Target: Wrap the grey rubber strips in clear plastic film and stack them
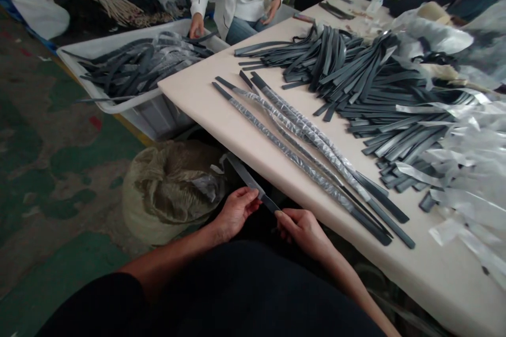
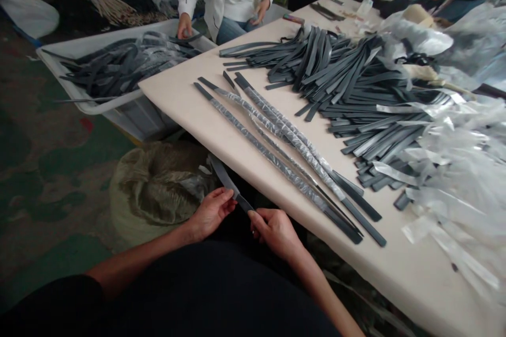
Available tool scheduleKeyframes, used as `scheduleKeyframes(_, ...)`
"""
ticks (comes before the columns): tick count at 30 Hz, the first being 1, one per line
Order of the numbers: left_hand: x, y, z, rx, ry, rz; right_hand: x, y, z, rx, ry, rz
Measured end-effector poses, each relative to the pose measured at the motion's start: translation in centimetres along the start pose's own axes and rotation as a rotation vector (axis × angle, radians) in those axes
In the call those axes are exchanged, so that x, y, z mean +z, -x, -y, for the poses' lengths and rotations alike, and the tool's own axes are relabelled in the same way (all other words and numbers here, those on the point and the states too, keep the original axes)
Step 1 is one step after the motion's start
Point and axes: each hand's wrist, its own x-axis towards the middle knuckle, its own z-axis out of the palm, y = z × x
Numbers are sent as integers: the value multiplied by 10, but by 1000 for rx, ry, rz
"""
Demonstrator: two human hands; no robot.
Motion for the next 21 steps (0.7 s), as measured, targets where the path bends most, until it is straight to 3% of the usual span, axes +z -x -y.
scheduleKeyframes(4,4,4,6,-54,-34,57,3,5,2,-24,69,-74)
scheduleKeyframes(12,3,7,14,-152,-113,144,8,11,-7,-54,6,-50)
scheduleKeyframes(17,6,13,15,-191,-167,140,6,26,-14,4,-1,-63)
scheduleKeyframes(21,8,14,12,-175,-182,95,-2,44,-14,-42,19,-39)
